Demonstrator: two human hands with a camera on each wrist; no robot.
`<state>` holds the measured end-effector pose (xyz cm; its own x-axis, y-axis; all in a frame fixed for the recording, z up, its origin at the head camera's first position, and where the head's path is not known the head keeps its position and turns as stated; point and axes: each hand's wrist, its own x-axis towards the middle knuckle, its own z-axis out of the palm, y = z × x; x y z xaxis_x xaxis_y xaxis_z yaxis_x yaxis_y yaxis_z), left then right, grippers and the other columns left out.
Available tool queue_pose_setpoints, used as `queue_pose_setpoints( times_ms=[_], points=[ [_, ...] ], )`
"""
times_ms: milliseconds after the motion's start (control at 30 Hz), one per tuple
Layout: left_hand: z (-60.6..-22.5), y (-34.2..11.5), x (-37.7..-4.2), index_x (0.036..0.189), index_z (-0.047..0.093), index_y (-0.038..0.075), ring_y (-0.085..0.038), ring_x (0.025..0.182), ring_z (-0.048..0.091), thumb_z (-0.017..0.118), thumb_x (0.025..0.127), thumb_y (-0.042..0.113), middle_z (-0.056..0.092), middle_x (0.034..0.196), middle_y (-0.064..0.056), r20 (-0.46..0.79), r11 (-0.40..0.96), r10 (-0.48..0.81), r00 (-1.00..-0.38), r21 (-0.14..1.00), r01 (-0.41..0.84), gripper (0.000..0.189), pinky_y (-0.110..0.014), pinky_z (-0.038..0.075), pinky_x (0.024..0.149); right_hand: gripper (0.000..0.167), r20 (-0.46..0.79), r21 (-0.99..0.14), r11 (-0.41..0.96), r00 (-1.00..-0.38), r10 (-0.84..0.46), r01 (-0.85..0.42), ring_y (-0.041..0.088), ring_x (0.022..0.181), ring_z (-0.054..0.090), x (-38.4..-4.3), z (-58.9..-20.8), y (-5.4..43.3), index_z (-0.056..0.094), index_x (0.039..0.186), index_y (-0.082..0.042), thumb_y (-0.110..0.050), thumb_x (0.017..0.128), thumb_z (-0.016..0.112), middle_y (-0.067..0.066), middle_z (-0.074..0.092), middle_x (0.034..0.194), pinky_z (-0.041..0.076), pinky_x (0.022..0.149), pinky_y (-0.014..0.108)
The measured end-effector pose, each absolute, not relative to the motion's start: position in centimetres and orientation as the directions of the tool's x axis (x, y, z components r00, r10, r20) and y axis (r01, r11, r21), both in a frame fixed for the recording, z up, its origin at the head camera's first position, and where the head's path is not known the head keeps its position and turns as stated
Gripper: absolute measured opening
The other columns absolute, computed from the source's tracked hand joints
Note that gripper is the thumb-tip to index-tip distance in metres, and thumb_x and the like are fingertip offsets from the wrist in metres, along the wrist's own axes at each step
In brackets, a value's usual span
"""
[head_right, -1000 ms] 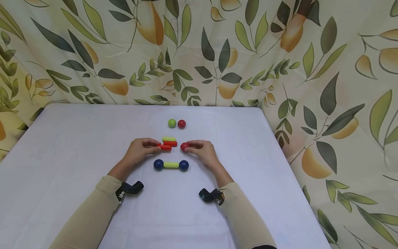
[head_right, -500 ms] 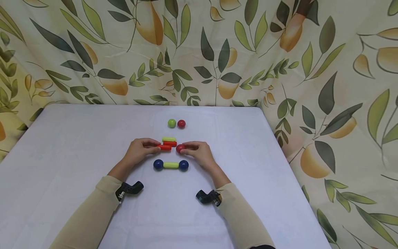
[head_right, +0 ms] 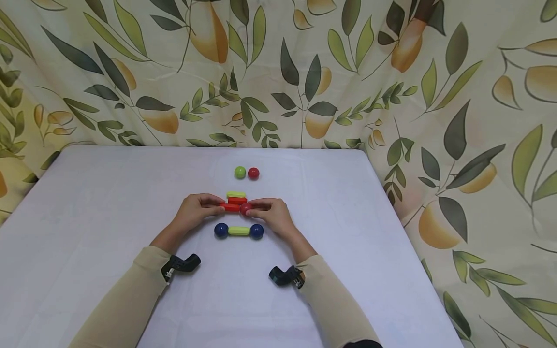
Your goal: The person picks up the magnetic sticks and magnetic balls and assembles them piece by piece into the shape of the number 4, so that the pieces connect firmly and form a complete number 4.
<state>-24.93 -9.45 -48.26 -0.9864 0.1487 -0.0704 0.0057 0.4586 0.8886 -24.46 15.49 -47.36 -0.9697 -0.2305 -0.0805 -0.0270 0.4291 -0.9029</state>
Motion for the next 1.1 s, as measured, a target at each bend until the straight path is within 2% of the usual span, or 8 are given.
queue_pose_setpoints(
  times_ms=[700,1100],
  points=[
    [-48.13,-9.37,-24.84,0.108,0.075,0.018,-0.018,0.102,0.066,0.08,0.083,0.028,0.074,0.105,-0.002,-0.106,0.518,0.178,-0.978,0.855,0.002,0.027,-0.041,0.049,0.099,0.037,-0.091,-0.908,0.418,-0.966,-0.244,-0.02,0.018,0.116,0.062,-24.6,-47.48,15.66,0.074,0.116,-0.013,-0.026,0.083,0.08,0.003,0.073,0.114,0.046,0.104,0.04],
    [-47.93,-9.02,-25.18,0.11,0.075,0.017,-0.016,0.098,0.067,0.08,0.083,0.027,0.073,0.108,-0.002,-0.058,0.599,0.271,-0.961,0.792,0.121,0.029,-0.037,0.054,0.092,0.035,-0.089,-0.904,0.427,-0.966,-0.243,-0.024,0.02,0.122,0.057,-24.66,-47.67,15.79,0.075,0.115,-0.014,-0.028,0.083,0.08,0.002,0.073,0.114,0.041,0.107,0.042]
  ],
)
